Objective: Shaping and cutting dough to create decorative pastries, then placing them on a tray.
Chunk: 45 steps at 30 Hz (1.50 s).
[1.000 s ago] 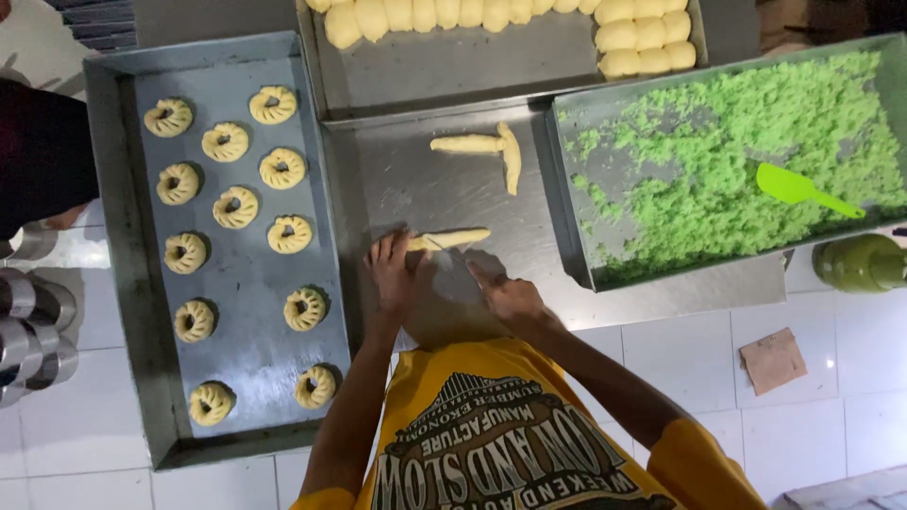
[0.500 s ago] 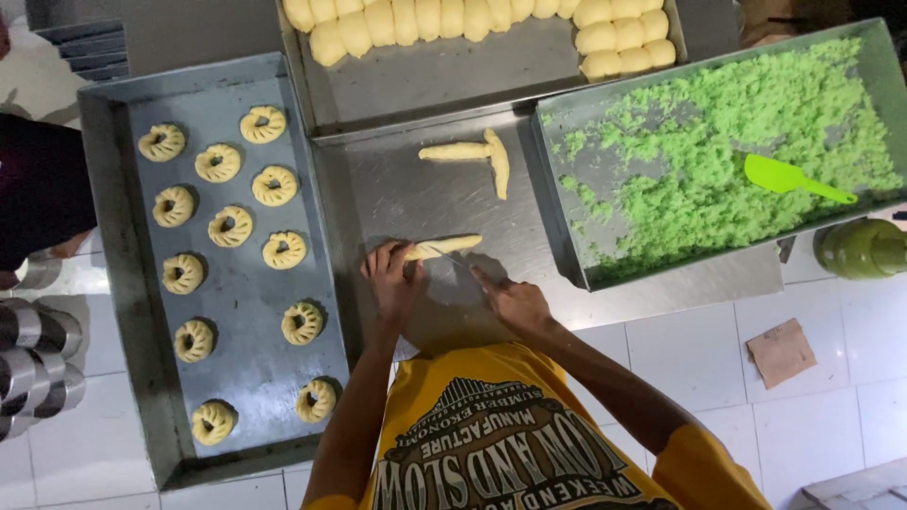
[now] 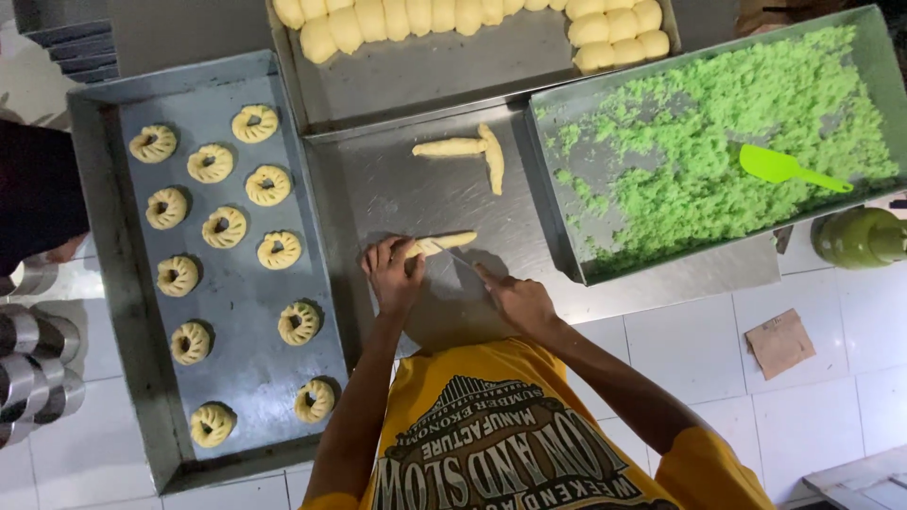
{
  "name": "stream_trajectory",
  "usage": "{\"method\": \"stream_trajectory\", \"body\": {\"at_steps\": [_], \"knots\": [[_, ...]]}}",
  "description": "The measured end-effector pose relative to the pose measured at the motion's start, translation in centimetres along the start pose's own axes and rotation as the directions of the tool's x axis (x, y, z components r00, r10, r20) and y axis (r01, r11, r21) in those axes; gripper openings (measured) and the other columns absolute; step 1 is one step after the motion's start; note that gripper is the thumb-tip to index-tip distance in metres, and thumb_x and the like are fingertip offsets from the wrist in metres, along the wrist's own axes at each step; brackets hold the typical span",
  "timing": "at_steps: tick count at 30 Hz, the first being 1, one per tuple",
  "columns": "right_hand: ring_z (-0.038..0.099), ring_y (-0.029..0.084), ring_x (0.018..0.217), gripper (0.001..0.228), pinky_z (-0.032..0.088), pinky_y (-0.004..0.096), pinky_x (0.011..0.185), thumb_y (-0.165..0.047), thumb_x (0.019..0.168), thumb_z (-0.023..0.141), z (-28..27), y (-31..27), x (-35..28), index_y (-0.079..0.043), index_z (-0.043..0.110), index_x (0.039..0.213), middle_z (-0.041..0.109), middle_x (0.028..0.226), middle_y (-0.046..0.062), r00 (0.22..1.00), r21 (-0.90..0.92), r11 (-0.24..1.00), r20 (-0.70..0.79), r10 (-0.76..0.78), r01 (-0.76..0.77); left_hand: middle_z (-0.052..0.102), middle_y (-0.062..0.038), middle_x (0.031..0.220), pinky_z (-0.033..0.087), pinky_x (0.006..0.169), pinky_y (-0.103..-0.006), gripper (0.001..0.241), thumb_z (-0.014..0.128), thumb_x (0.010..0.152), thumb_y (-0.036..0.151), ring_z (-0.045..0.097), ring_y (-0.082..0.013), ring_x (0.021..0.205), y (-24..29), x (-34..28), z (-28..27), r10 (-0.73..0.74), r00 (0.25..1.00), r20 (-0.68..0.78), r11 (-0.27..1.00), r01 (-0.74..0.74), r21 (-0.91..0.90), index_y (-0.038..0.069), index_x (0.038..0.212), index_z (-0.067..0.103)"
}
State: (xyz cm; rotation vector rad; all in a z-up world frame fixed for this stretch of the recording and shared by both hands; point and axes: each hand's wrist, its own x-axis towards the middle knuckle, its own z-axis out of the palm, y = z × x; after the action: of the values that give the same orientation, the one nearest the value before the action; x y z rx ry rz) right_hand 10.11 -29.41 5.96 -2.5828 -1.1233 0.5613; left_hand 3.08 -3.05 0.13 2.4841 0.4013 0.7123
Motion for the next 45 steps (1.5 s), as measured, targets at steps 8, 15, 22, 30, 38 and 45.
{"method": "stream_trajectory", "body": {"at_steps": [8, 15, 22, 30, 38, 45], "knots": [[0.064, 0.026, 0.05, 0.061, 0.053, 0.041, 0.049, -0.019, 0.101, 0.057, -0.7, 0.9, 0.7, -0.018, 0.039, 0.16, 0.067, 0.064, 0.011, 0.998, 0.195, 0.98, -0.058, -0.014, 0.025, 0.063, -0.006, 0.127, 0.033, 0.113, -0.0558, 0.035, 0.077, 0.087, 0.029, 0.053, -0.0338, 0.123, 0.9, 0.5, -0.9, -0.016, 1.0, 0.006, 0.999, 0.017, -0.03, 0.013, 0.117, 0.075], [0.064, 0.029, 0.046, 0.062, 0.054, 0.043, 0.046, -0.023, 0.098, 0.06, -0.4, 0.4, -1.0, -0.021, 0.042, 0.157, 0.066, 0.061, 0.012, 0.996, -0.062, 0.998, -0.094, -0.008, 0.002, 0.063, -0.007, 0.127, 0.031, 0.114, -0.0603, 0.047, 0.075, 0.09, 0.042, 0.054, -0.0318, 0.12, 1.0, -0.2, 0.6, 0.062, 0.995, 0.074, 0.997, -0.065, 0.041, 0.011, 0.125, 0.072], [0.063, 0.029, 0.046, 0.07, 0.053, 0.043, 0.043, -0.023, 0.093, 0.06, 1.3, 1.9, -0.1, -0.01, 0.041, 0.159, 0.067, 0.069, 0.014, 0.984, -0.185, 0.978, -0.134, -0.119, 0.093, 0.064, -0.004, 0.129, 0.03, 0.117, -0.0577, 0.035, 0.07, 0.096, 0.037, 0.054, -0.0304, 0.124, 1.3, -0.5, 1.5, 0.038, 0.998, 0.058, 0.999, -0.036, -0.02, 0.014, 0.124, 0.072], [0.066, 0.03, 0.052, 0.055, 0.055, 0.043, 0.05, -0.023, 0.105, 0.054, -1.1, 2.1, -1.7, -0.019, 0.043, 0.158, 0.071, 0.073, 0.015, 0.99, 0.026, 1.0, -0.138, 0.006, -0.002, 0.063, -0.005, 0.127, 0.025, 0.121, -0.0602, 0.034, 0.074, 0.092, 0.034, 0.053, -0.0309, 0.125, 1.3, 0.2, 2.4, 0.064, 0.994, 0.088, 0.997, -0.067, 0.036, 0.013, 0.12, 0.072], [0.068, 0.026, 0.052, 0.075, 0.057, 0.039, 0.049, -0.015, 0.092, 0.06, 2.0, 3.0, -1.1, -0.021, 0.035, 0.163, 0.074, 0.08, 0.014, 1.0, -0.348, 0.937, -0.016, 0.002, -0.007, 0.064, -0.004, 0.123, 0.022, 0.122, -0.0616, 0.036, 0.075, 0.093, 0.038, 0.054, -0.0287, 0.122, 2.6, 0.8, 2.2, 0.06, 0.992, 0.112, 0.998, -0.063, 0.025, 0.012, 0.119, 0.073], [0.07, 0.027, 0.058, 0.07, 0.057, 0.041, 0.053, -0.016, 0.091, 0.063, 0.6, 4.3, -2.4, -0.025, 0.043, 0.158, 0.078, 0.089, 0.008, 0.961, 0.11, 0.992, -0.275, -0.022, 0.055, 0.066, 0.001, 0.119, 0.028, 0.118, -0.0591, 0.03, 0.079, 0.085, 0.029, 0.056, -0.026, 0.119, 3.3, 2.0, 2.5, 0.029, 0.984, 0.175, 1.0, -0.03, 0.002, 0.017, 0.111, 0.075]]}}
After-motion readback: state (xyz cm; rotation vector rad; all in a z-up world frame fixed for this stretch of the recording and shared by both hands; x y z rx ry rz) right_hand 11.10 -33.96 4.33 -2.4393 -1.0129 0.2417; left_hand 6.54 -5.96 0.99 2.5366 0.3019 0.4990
